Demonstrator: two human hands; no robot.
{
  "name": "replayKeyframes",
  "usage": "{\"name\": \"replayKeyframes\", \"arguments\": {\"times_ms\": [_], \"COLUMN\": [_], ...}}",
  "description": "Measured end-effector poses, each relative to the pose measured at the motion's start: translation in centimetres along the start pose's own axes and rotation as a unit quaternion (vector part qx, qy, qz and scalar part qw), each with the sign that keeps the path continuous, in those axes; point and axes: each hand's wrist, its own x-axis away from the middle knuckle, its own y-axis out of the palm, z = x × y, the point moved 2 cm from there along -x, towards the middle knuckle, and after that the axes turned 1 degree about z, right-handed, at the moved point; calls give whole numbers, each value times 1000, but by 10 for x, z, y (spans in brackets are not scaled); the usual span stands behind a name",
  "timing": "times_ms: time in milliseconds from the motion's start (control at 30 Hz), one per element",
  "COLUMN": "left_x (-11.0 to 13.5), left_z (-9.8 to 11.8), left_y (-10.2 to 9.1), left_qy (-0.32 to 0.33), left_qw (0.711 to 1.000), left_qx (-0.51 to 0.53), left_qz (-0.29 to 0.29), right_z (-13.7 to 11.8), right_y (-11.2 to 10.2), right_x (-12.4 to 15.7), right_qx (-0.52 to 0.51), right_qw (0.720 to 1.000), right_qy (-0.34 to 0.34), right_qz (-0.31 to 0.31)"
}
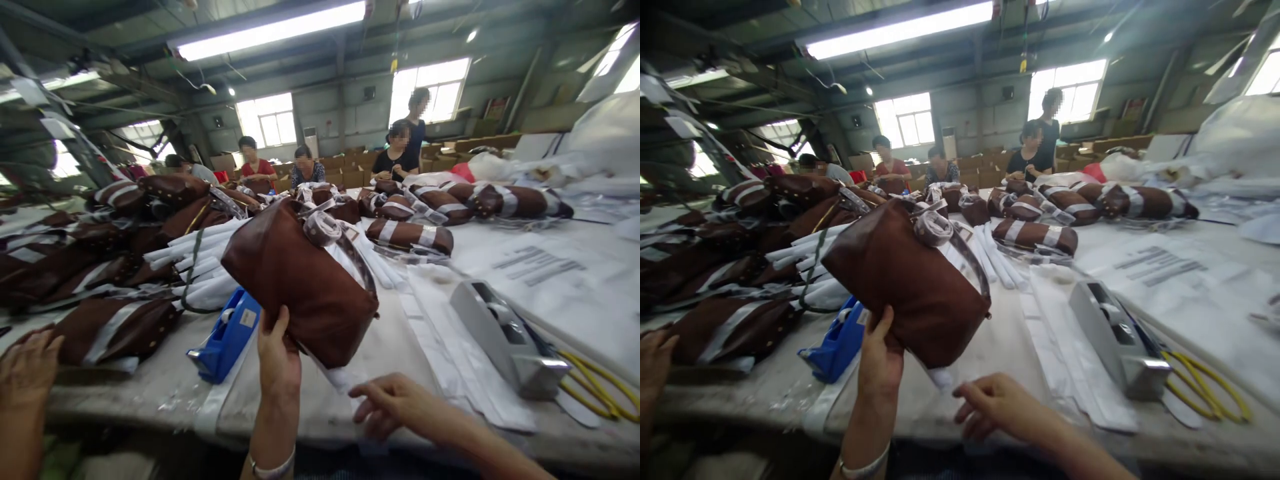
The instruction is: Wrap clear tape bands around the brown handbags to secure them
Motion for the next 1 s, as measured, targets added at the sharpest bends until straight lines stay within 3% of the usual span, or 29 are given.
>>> {"name": "replayKeyframes", "arguments": {"times_ms": [100,200,300,400,533,700,867,933,1000], "left_x": [16,32,44,54,72,95,106,111,119], "left_z": [-25,-47,-63,-75,-86,-90,-91,-89,-83], "left_y": [-1,-3,-8,-17,-32,-39,-41,-48,-57], "left_qy": [-93,-121,-145,-176,-195,-214,-220,-222,-259], "left_qw": [994,992,989,983,975,968,967,968,960], "left_qx": [49,46,8,-31,-75,-98,-100,-90,-107], "left_qz": [9,10,10,37,80,86,85,71,11], "right_z": [25,27,25,27,31,28,27,29,31], "right_y": [47,74,79,70,54,40,38,36,33], "right_x": [-9,-20,-31,-36,-31,-23,-27,-30,-32], "right_qx": [-195,-395,-506,-549,-549,-531,-556,-540,-522], "right_qw": [978,910,854,824,819,824,800,808,814], "right_qy": [-72,-122,-104,-82,-50,-27,-27,-36,-44], "right_qz": [-29,-3,62,114,158,197,223,233,251]}}
